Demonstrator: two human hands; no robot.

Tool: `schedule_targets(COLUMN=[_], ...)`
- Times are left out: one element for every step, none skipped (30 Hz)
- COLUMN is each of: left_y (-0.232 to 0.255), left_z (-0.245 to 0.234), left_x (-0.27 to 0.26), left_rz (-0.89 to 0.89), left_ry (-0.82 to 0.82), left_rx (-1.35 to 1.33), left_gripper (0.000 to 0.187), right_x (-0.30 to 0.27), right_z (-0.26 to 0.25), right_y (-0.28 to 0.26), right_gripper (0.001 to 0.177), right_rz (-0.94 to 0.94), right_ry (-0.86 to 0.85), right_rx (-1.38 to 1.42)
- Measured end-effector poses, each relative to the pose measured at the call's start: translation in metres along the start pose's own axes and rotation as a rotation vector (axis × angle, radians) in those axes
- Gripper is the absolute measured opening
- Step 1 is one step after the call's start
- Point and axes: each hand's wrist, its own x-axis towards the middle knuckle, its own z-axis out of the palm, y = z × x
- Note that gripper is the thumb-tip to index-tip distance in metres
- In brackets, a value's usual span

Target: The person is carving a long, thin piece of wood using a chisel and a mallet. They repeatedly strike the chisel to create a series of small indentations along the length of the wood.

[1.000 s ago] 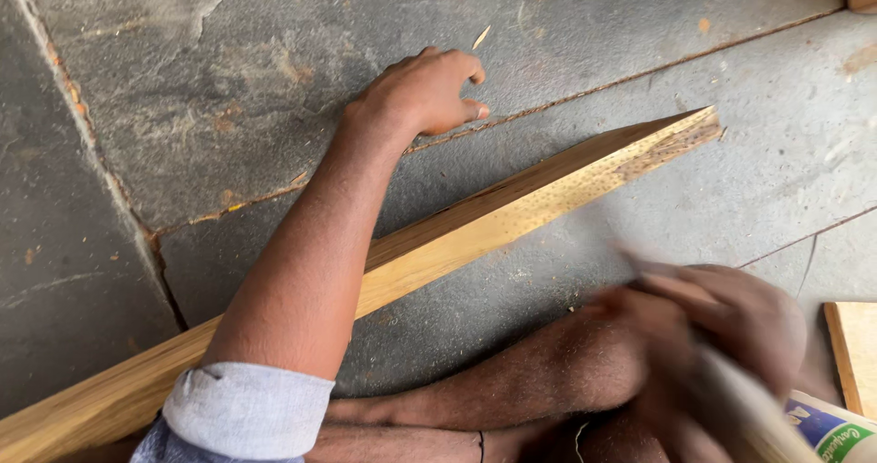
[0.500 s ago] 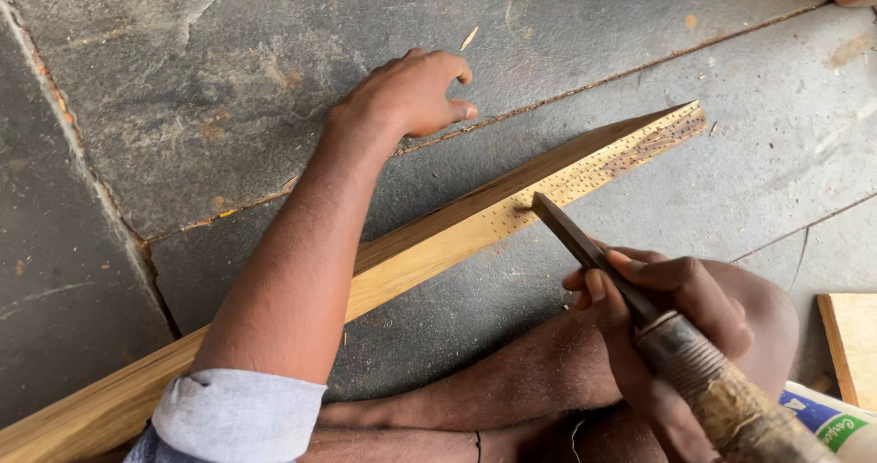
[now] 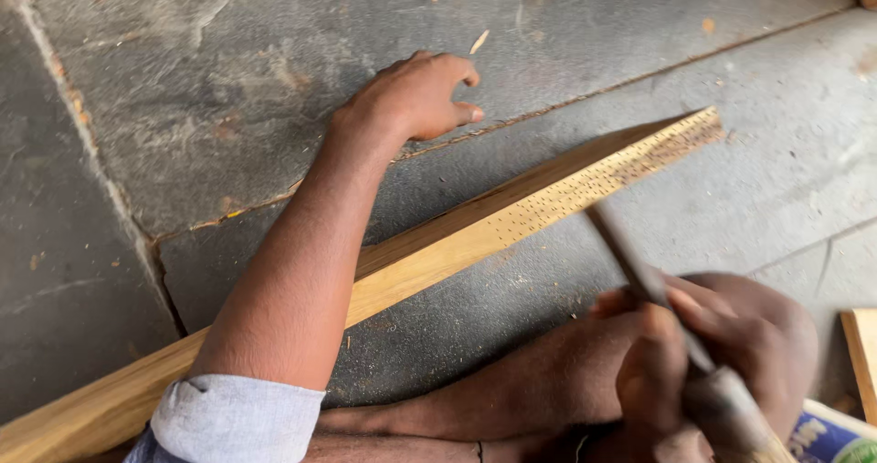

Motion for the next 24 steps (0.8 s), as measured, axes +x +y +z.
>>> schedule_targets(left_y=[-0.002,-0.001,0.0,0.0,0.001,0.004,0.01,0.017,0.024,0.029,0.031,0.033,0.028,0.021,0.009,0.003,0.002,0.0,-0.002,-0.003,-0.004,-0.003,0.0,0.004], left_z=[-0.001,-0.001,0.001,0.0,-0.002,-0.004,-0.009,-0.012,-0.013,-0.018,-0.019,-0.019,-0.027,-0.025,-0.023,-0.023,-0.014,-0.005,0.004,0.01,0.012,0.011,0.011,0.012], left_x=[0.001,0.004,0.005,0.007,0.008,0.007,0.006,0.001,-0.006,-0.012,-0.022,-0.034,-0.049,-0.075,-0.106,-0.124,-0.136,-0.15,-0.165,-0.178,-0.185,-0.183,-0.178,-0.174], left_rz=[0.04,0.08,0.129,0.169,0.213,0.256,0.298,0.342,0.386,0.358,0.318,0.28,0.131,-0.021,0.212,0.445,0.354,0.262,0.163,0.063,-0.032,-0.05,-0.068,-0.086], left_ry=[0.022,0.044,0.052,0.075,0.098,0.123,0.155,0.187,0.197,0.186,0.155,0.125,-0.013,-0.148,-0.06,0.026,-0.005,-0.034,-0.061,-0.086,-0.107,-0.137,-0.167,-0.196], left_rx=[0.0,0.0,0.002,-0.037,-0.09,-0.142,-0.191,-0.239,-0.287,-0.231,-0.188,-0.145,-0.112,-0.081,-0.029,0.028,0.037,0.046,0.05,0.053,0.061,0.076,0.087,0.098], left_gripper=[0.052,0.052,0.052,0.051,0.051,0.05,0.049,0.048,0.047,0.048,0.048,0.049,0.059,0.071,0.08,0.089,0.086,0.082,0.079,0.076,0.073,0.066,0.059,0.052], right_x=[-0.012,-0.017,-0.023,-0.025,-0.025,-0.023,-0.017,-0.008,-0.004,0.001,0.001,-0.003,-0.003,-0.003,-0.002,0.0,-0.002,-0.004,-0.004,-0.006,-0.007,-0.009,-0.014,-0.021], right_z=[0.019,0.023,0.026,0.023,0.018,0.013,0.016,0.013,0.009,-0.005,-0.018,-0.023,-0.022,-0.022,-0.013,-0.001,0.002,-0.008,-0.025,-0.039,-0.045,-0.051,-0.056,-0.049], right_y=[0.008,0.016,0.021,0.025,0.026,0.026,0.028,0.029,0.027,0.026,0.022,0.019,0.018,0.016,0.018,0.021,0.022,0.021,0.021,0.021,0.023,0.026,0.029,0.034], right_gripper=[0.018,0.019,0.021,0.022,0.024,0.025,0.028,0.028,0.029,0.029,0.029,0.03,0.03,0.03,0.031,0.033,0.038,0.034,0.031,0.029,0.032,0.038,0.044,0.042], right_rz=[0.064,0.074,0.092,0.059,0.062,0.065,0.091,0.184,0.295,0.471,0.661,0.649,0.615,0.582,0.475,0.365,0.264,0.291,0.316,0.337,0.128,-0.081,-0.295,-0.181], right_ry=[0.184,0.269,0.359,0.346,0.335,0.323,0.341,0.302,0.265,0.17,0.057,0.053,0.06,0.067,0.18,0.29,0.397,0.27,0.134,-0.002,-0.071,-0.142,-0.215,-0.097], right_rx=[0.267,0.301,0.321,0.101,0.046,-0.01,0.119,0.144,0.154,0.062,-0.039,-0.037,-0.02,-0.003,0.076,0.155,0.222,0.082,-0.054,-0.19,-0.37,-0.548,-0.725,-0.543])
